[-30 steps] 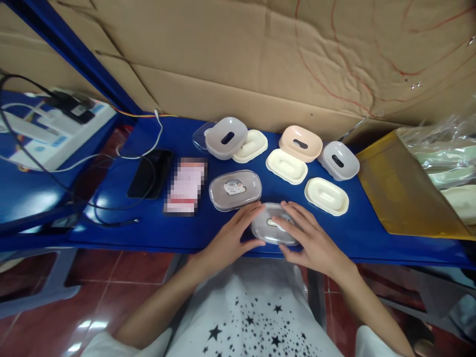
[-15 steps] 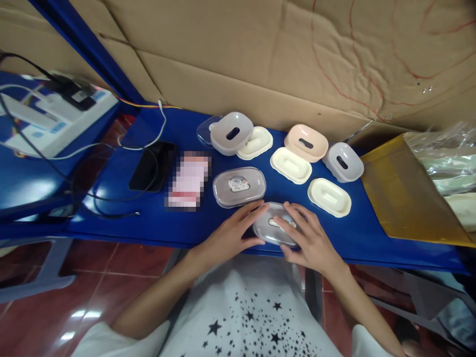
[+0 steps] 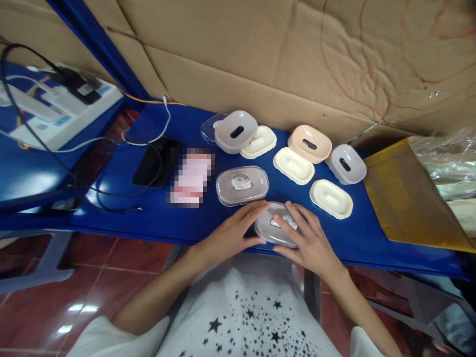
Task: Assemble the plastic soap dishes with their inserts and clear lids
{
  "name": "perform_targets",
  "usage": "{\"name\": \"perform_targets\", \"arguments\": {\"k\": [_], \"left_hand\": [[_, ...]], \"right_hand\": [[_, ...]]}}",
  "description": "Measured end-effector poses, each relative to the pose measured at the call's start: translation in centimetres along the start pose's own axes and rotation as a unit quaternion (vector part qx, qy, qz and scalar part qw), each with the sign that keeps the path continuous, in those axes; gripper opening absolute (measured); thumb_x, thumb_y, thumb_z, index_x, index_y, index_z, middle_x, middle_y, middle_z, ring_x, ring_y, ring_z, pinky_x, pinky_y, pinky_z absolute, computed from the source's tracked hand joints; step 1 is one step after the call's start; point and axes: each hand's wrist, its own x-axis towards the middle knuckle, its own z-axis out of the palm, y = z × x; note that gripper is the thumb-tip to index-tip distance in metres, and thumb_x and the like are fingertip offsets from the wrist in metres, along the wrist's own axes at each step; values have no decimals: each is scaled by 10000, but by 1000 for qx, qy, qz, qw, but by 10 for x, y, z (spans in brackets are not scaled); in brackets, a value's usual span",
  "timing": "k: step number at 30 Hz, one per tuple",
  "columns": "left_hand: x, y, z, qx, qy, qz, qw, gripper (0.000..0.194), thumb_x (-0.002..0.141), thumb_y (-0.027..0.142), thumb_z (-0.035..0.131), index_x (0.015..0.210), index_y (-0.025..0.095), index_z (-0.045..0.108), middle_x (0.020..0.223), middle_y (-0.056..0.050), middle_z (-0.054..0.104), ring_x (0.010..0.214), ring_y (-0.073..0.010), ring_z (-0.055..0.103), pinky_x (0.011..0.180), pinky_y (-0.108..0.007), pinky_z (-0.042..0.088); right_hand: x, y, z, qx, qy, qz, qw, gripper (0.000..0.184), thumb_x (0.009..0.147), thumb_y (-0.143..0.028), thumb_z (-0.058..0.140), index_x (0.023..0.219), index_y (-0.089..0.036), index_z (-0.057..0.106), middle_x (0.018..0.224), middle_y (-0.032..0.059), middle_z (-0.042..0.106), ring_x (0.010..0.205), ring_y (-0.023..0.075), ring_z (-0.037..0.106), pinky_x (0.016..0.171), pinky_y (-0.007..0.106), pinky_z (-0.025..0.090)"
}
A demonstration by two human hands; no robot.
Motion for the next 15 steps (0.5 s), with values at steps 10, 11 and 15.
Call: {"name": "perform_targets", "arguments": {"k": [10,11,15], "left_hand": [[0,-1,-1,7,-10,-5,1000,849,1053,465,698,1726,440,181,1747,-83,407,1601,-307,437,1294,-570,429],[0,0,0,14,-11,-2,1000,853,1057,474,689,1730,436,166,1751,-88,398,1603,-309,434,1291,-572,434],[-3,5,3,91,11,23,996,754,1108,433,599,1733,376,181,1765,-116,355,1615,-322,408,1262,-563,476]], "right_hand": [[-4,-5,12,16,37,24,999,913,1021,-485,716,1759,-388,187,1791,117,327,1523,432,471,1139,644,519],[-4,-4,13,19,39,26,999,914,1022,-483,715,1759,-394,183,1794,107,322,1528,428,468,1144,637,519],[-2,3,18,19,51,50,997,904,1025,-490,705,1755,-422,177,1796,81,324,1546,414,457,1163,625,509]]}}
